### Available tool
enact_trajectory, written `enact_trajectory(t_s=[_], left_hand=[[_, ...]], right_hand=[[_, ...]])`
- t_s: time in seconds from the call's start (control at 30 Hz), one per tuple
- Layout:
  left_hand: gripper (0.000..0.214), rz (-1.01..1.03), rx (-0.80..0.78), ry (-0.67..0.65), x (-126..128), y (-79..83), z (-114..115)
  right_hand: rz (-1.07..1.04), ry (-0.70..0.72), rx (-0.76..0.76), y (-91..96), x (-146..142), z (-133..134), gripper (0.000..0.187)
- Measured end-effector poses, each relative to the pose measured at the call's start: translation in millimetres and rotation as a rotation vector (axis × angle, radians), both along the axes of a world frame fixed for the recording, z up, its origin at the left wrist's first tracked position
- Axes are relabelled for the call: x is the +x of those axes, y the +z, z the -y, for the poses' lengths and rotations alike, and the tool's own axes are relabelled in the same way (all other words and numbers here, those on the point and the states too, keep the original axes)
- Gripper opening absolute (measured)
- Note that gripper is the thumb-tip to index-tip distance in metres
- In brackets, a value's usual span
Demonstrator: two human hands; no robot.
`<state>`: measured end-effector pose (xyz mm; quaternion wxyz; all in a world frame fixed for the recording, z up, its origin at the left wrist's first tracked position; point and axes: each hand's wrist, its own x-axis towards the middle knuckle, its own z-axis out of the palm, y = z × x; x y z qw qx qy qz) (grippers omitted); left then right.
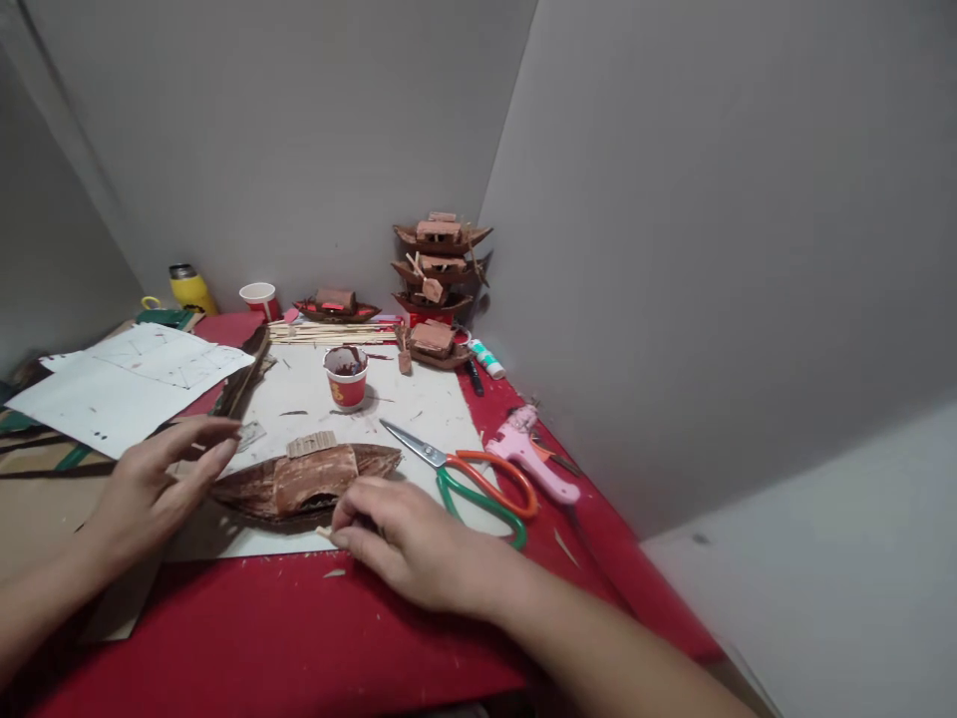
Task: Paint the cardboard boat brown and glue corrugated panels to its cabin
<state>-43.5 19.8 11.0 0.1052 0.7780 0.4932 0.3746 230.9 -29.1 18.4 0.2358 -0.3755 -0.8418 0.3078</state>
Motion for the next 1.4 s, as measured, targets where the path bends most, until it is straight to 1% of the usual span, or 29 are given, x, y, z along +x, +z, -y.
enact_trajectory(t_s=[0.03,0.07,0.13,0.2,0.3,0.43,0.5,0.7,0.8,0.87,1.0,1.1,1.17,1.2,1.23,1.27,1.3,1.33,1.4], left_hand=[[0.02,0.026,0.065,-0.043,3.3,2.6,8.2],[0.016,0.037,0.067,-0.1,7.3,4.8,16.9],[0.016,0.048,-0.064,-0.244,17.1,7.4,33.8],[0.016,0.07,-0.223,-0.317,27.5,8.2,47.5],[0.006,0.161,-0.427,-0.369,40.8,7.5,59.2],[0.013,0.445,-0.701,-0.427,52.2,5.8,64.1],[0.016,0.539,-0.779,-0.464,56.4,5.2,65.6],[0.019,0.643,-0.861,-0.515,68.2,1.8,70.7],[0.02,0.645,-0.908,-0.526,72.9,-3.1,72.0],[0.019,0.622,-0.9,-0.521,75.2,-6.5,72.8],[0.017,0.612,-0.809,-0.492,78.8,-10.1,74.7],[0.014,0.632,-0.773,-0.499,80.2,-9.4,75.0],[0.014,0.662,-0.783,-0.496,78.6,-7.5,73.8],[0.014,0.672,-0.786,-0.482,76.7,-6.2,72.7],[0.013,0.68,-0.787,-0.459,74.1,-4.8,71.4],[0.013,0.685,-0.784,-0.432,71.1,-3.5,69.8],[0.014,0.692,-0.78,-0.406,67.9,-2.4,68.0],[0.016,0.701,-0.777,-0.381,64.9,-1.7,66.0],[0.022,0.714,-0.771,-0.348,60.2,-2.3,61.9]], right_hand=[[-0.014,0.0,0.013,-0.4,-3.1,2.1,0.008],[-0.021,0.002,0.026,-0.5,-6.1,4.3,0.008],[-0.026,0.001,0.059,-0.3,-11.3,9.4,0.007],[-0.046,-0.003,0.099,-0.6,-14.5,15.2,0.006],[-0.12,-0.014,0.163,-4.0,-15.7,25.8,0.006],[-0.236,-0.054,0.211,-10.6,-14.0,41.3,0.009],[-0.277,-0.081,0.233,-12.9,-13.2,47.7,0.009],[-0.365,-0.153,0.291,-16.1,-10.2,57.3,0.01],[-0.404,-0.181,0.322,-17.8,-7.4,59.6,0.011],[-0.411,-0.177,0.334,-19.4,-6.3,61.2,0.009],[-0.393,-0.181,0.312,-20.0,-7.4,64.7,0.008],[-0.316,-0.161,0.287,-12.7,1.0,64.6,0.009],[-0.214,-0.206,0.298,-5.3,19.2,60.2,0.011],[-0.156,-0.305,0.329,-2.1,32.5,56.1,0.013],[-0.052,-0.44,0.367,-0.1,47.9,50.9,0.016],[0.088,-0.601,0.398,0.3,64.7,44.6,0.02],[0.273,-0.753,0.386,-1.0,81.8,37.5,0.025],[0.473,-0.852,0.337,-4.1,98.2,30.1,0.031],[0.583,-0.871,0.265,-14.4,125.6,16.0,0.035]])
